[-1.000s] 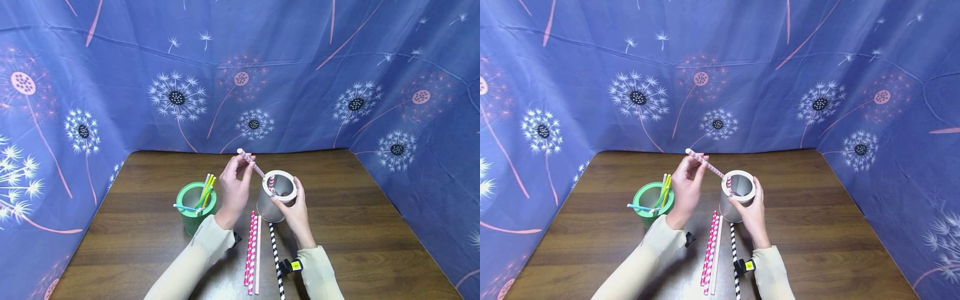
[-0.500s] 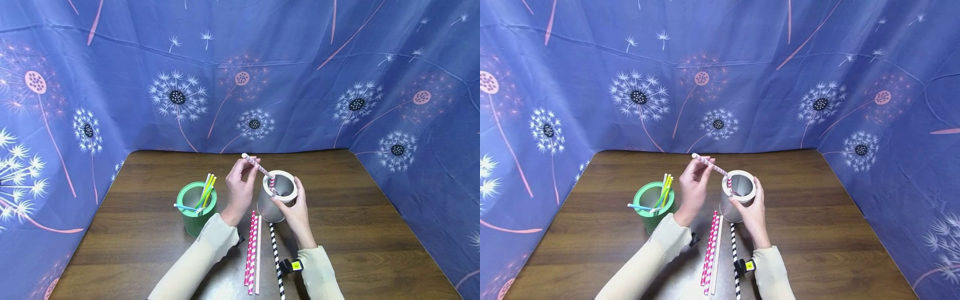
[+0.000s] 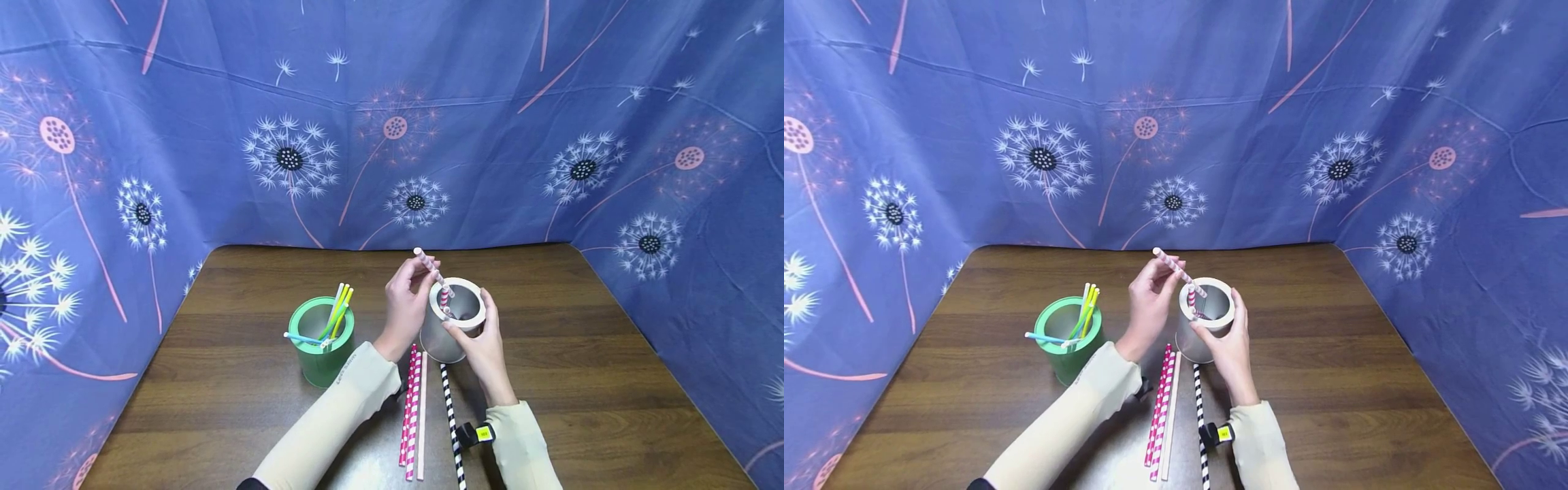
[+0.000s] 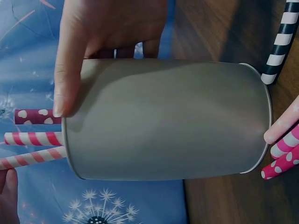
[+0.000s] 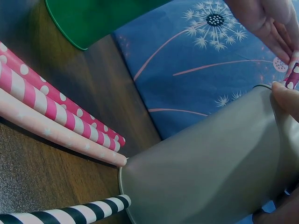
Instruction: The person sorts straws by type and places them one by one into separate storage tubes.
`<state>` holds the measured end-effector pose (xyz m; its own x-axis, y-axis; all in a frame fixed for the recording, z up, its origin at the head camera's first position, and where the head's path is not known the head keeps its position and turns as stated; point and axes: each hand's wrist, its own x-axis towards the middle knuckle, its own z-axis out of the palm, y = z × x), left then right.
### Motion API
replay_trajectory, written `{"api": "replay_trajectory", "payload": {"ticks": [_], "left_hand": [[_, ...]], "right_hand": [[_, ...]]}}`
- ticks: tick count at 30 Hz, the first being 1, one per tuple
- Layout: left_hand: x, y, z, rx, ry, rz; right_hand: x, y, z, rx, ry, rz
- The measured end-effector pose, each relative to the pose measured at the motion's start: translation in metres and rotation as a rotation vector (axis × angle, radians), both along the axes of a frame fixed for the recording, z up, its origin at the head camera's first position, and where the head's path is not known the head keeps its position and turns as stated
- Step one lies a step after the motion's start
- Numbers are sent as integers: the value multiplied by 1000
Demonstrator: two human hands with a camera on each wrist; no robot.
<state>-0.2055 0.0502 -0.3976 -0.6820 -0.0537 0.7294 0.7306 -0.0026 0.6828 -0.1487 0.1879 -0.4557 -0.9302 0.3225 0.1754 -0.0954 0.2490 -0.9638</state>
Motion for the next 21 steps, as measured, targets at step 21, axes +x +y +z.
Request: {"api": "replay_trajectory", "payload": {"ticks": [21], "left_hand": [[-15,12,-7,-184,-194,-113]], "right_hand": [[-1,1,-1,12,-7,-1]]}}
